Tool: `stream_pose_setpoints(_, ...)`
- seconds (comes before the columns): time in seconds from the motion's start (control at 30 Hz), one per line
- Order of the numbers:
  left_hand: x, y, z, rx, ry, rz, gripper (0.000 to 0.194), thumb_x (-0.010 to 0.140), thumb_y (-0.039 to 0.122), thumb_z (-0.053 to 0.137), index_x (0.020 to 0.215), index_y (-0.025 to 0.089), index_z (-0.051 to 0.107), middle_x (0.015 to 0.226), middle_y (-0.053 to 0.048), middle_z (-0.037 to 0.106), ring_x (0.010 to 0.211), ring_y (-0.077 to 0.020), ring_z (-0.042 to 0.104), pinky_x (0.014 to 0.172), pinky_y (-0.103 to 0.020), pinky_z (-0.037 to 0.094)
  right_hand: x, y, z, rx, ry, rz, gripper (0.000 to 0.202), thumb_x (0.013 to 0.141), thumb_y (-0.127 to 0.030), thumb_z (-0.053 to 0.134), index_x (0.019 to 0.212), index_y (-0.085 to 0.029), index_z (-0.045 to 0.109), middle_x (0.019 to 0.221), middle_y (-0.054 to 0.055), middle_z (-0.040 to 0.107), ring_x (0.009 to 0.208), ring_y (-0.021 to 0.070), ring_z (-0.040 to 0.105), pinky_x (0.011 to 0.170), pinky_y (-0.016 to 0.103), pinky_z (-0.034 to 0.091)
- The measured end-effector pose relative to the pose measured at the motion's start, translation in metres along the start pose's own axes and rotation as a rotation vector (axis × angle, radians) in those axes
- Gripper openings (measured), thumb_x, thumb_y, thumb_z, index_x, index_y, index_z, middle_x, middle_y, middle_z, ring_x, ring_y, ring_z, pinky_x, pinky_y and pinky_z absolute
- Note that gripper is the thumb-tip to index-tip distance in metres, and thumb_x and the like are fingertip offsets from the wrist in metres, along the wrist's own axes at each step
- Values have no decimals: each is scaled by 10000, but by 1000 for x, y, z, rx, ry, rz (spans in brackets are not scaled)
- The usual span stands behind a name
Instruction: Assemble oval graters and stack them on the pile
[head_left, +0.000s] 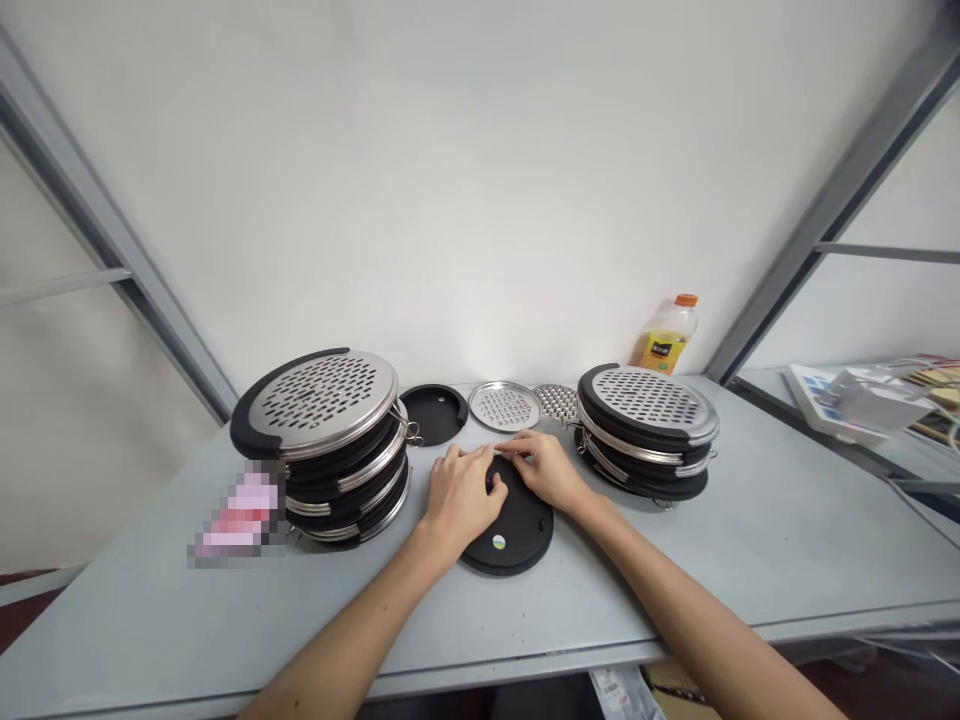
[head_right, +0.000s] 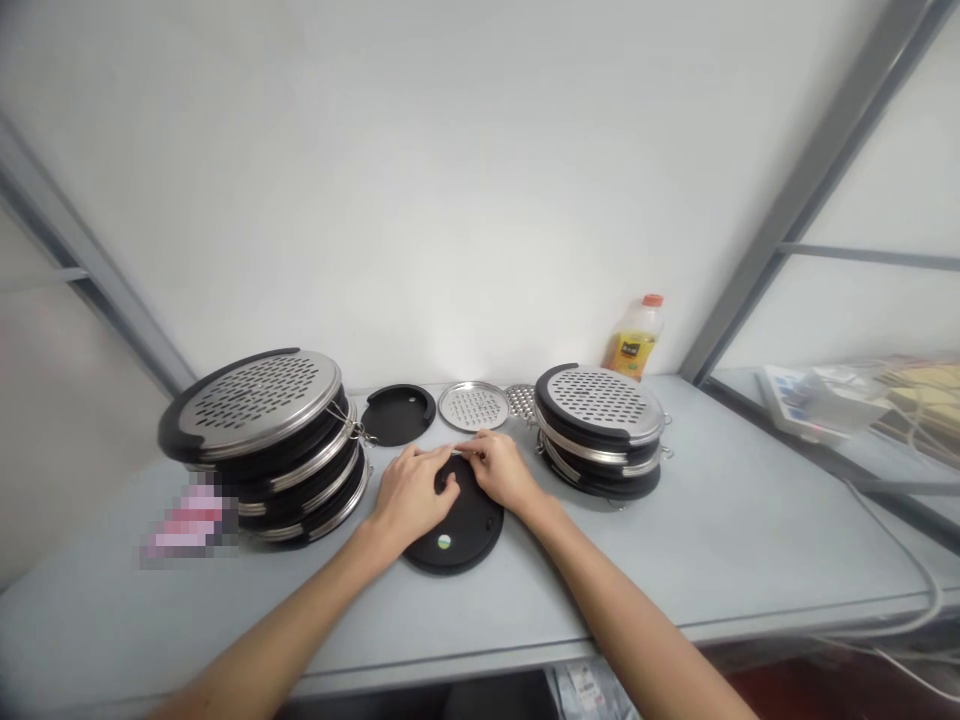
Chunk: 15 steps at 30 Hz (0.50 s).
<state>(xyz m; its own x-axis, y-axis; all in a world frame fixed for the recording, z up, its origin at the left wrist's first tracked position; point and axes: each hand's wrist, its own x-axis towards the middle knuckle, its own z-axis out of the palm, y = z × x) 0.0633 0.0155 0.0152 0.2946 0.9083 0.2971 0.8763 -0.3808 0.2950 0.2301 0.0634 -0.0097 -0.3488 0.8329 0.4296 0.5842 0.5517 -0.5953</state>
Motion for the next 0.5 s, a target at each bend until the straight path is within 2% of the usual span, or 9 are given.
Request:
stream_pose_setpoints(0.07, 0, -2, 1, -40, 20, 7, 365, 841, 234, 511, 1196, 245, 598, 1059, -54, 696, 1008, -295, 554, 893, -432, 445, 2, -1, -1, 37, -2, 8, 306, 851, -152, 472, 1013, -205, 726, 914, 73, 689, 793, 187, 637, 750, 306, 495)
stream_pose_setpoints(0.17, -1, -5, 1, -133, 113, 33, 413, 856, 262, 513, 1264, 206, 548, 1206, -68, 633, 1073, -278, 541, 948, -424, 439, 4, 0, -3, 39, 11, 17, 296, 874, -185, 459, 1033, -196, 709, 961, 83, 683, 818, 192, 635, 748, 312, 504)
stream_pose_setpoints(0.27, -6, -8, -9, -206, 188, 144, 400, 873, 295, 512, 1248, 163, 562, 1267, -100, 584, 1172, -260, 498, 1029, -408, 390, 4, 2, -5, -6, 32, 9, 306, 866, -145, 443, 1033, -173, 698, 1051, 103, 661, 914, 208, 630, 829, 338, 493)
stream_pose_setpoints(0.33, -14, -13, -21, -242, 105, 319, 456, 838, 369, 582, 1250, 175, 568, 1299, -97, 562, 1226, -259, 466, 1073, -404, 348, 4, 5, -6, -31, 41, 3, 319, 857, -121, 437, 1049, -163, 689, 1081, 112, 651, 956, 215, 624, 865, 348, 482)
stream_pose_setpoints(0.4, -23, -19, -30, -243, -63, 509, 663, 726, 489, 701, 1301, 203, 536, 1371, -94, 508, 1295, -288, 408, 1113, -434, 289, 3, 6, -7, -39, 39, -1, 330, 858, -115, 429, 1066, -162, 681, 1066, 111, 659, 948, 213, 627, 860, 345, 483)
stream_pose_setpoints(0.47, -31, -26, -33, -211, -190, 597, 821, 640, 555, 758, 1344, 223, 499, 1427, -106, 453, 1344, -321, 352, 1134, -485, 226, 3, 6, -7, -39, 24, -5, 336, 858, -112, 423, 1069, -166, 679, 1038, 105, 674, 926, 210, 634, 837, 340, 489)
stream_pose_setpoints(0.5, -35, -28, -31, -195, -225, 599, 833, 643, 553, 760, 1360, 233, 481, 1443, -109, 432, 1354, -324, 340, 1134, -502, 214, 3, 6, -6, -37, 17, -2, 334, 857, -116, 425, 1066, -167, 680, 1027, 102, 681, 921, 212, 637, 829, 340, 491)
